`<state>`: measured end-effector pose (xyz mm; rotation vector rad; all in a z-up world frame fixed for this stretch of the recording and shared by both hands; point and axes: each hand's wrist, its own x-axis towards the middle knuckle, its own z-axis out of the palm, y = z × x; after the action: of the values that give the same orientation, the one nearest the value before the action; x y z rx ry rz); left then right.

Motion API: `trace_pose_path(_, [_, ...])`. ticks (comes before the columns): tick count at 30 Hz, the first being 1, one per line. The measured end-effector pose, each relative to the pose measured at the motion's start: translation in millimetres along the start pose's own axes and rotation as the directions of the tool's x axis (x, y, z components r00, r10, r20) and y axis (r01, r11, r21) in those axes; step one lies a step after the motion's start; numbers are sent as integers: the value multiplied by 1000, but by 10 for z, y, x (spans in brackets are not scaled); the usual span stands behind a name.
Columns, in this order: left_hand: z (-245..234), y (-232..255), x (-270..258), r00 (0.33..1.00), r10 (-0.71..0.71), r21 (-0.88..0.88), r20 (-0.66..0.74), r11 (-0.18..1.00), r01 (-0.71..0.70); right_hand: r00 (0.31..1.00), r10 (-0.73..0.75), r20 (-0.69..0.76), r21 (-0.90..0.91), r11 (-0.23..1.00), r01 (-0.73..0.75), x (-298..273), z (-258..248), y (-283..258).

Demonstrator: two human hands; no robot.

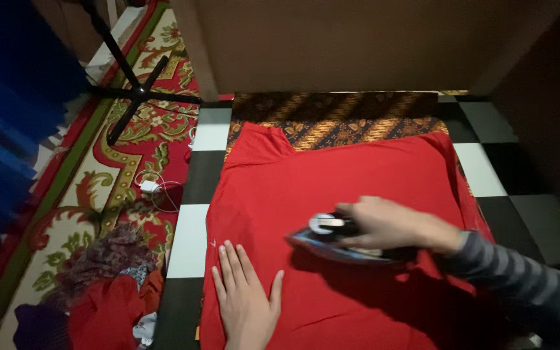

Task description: The person irons a red t-shirt on a patterned cloth laid over a checkered floor. They spread the shirt flat, smooth it with their hands, and use a steam iron to remove wrinkles from the front and back. The person flips the shirt over to iron the other side and continues smoothing the fabric until the end of the clip.

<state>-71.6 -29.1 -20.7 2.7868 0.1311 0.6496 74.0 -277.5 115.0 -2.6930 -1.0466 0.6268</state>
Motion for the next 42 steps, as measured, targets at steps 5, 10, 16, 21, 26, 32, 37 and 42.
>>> trace_pose_path(5, [-11, 19, -27, 999, -4, -19, 35, 1000, 4, 979, -82, -187, -28, 997, 78, 717, 57, -516])
trace_pose_path(10, [-68, 38, 33, 986, -50, 52, 162, 998, 42, 983, -24, -184, 72, 997, 37, 1622, -6, -780])
trace_pose_path(16, [-66, 56, -5, 1000, -11, 35, 22, 999, 10, 986, 14, -165, 212, 977, 21, 2041, 18, -806])
trace_pose_path(21, [-44, 38, -12, 1000, -13, 17, 12, 1000, 13, 998, 35, -45, 180, 983, -27, 1697, -10, -769])
trace_pose_path(26, [55, -30, -60, 1000, -9, -30, 12, 1000, 9, 992, 121, 31, 156, 980, -125, 996, -29, -652])
trace_pose_path(32, [-52, -630, -304, 997, 2, 161, 75, 987, -14, 994, -100, -53, 158, 982, 107, 456, 21, -560])
trace_pose_path(37, [-33, -582, -373, 997, -73, 188, 40, 980, 64, 999, 14, 38, 313, 949, -26, 547, -50, -681])
trace_pose_path(42, [-41, -568, -358, 997, -64, 188, 37, 981, 56, 993, -51, -108, 168, 983, 69, 1091, -1, -885])
